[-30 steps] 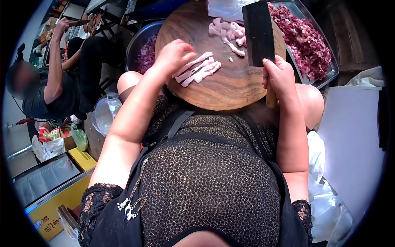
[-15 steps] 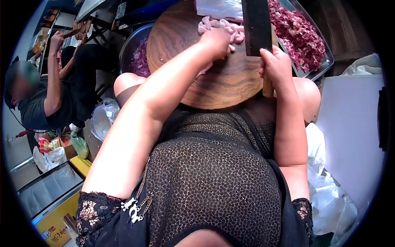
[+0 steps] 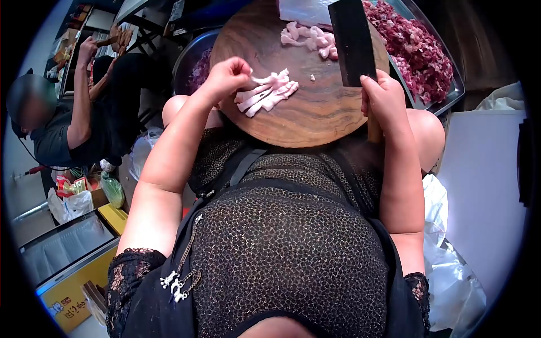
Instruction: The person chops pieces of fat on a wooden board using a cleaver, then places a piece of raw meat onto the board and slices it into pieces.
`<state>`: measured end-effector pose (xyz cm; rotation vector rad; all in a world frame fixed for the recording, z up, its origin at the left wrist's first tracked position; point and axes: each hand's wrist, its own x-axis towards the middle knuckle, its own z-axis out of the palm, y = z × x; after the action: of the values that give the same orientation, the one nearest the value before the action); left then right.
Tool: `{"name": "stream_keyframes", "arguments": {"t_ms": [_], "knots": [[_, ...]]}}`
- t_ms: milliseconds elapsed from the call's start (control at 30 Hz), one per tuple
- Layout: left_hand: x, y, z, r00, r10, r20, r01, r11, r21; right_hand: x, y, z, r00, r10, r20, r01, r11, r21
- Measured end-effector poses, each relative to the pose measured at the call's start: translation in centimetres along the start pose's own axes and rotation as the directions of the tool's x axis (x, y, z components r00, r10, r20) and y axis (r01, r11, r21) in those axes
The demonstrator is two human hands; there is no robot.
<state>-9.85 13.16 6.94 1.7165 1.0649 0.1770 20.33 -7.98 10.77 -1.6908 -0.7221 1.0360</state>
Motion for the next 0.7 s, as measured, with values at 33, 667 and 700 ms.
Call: {"name": "stream_keyframes", "arguments": {"t_ms": [33, 667, 700], "knots": [[-0.5, -0.6, 0.1, 0.999, -0.032, -0.018, 0.033, 0.996, 0.084, -0.1, 0.1, 0.0, 1.0, 0.009, 0.005, -0.009, 1.0, -0.021], [1.6, 0.5, 3.5, 0.891, 0.454, -0.026, -0.344, 0.711, 0.613, -4.5, -0.3, 4.0, 0.954, 0.135, 0.268, -0.123, 0.991, -0.059], [1.3, 0.2, 3.0, 0.861, 0.504, -0.063, -0.329, 0.648, 0.686, -5.1, -0.7, 4.5, 0.942, 0.169, 0.289, -0.153, 0.985, -0.077]]}}
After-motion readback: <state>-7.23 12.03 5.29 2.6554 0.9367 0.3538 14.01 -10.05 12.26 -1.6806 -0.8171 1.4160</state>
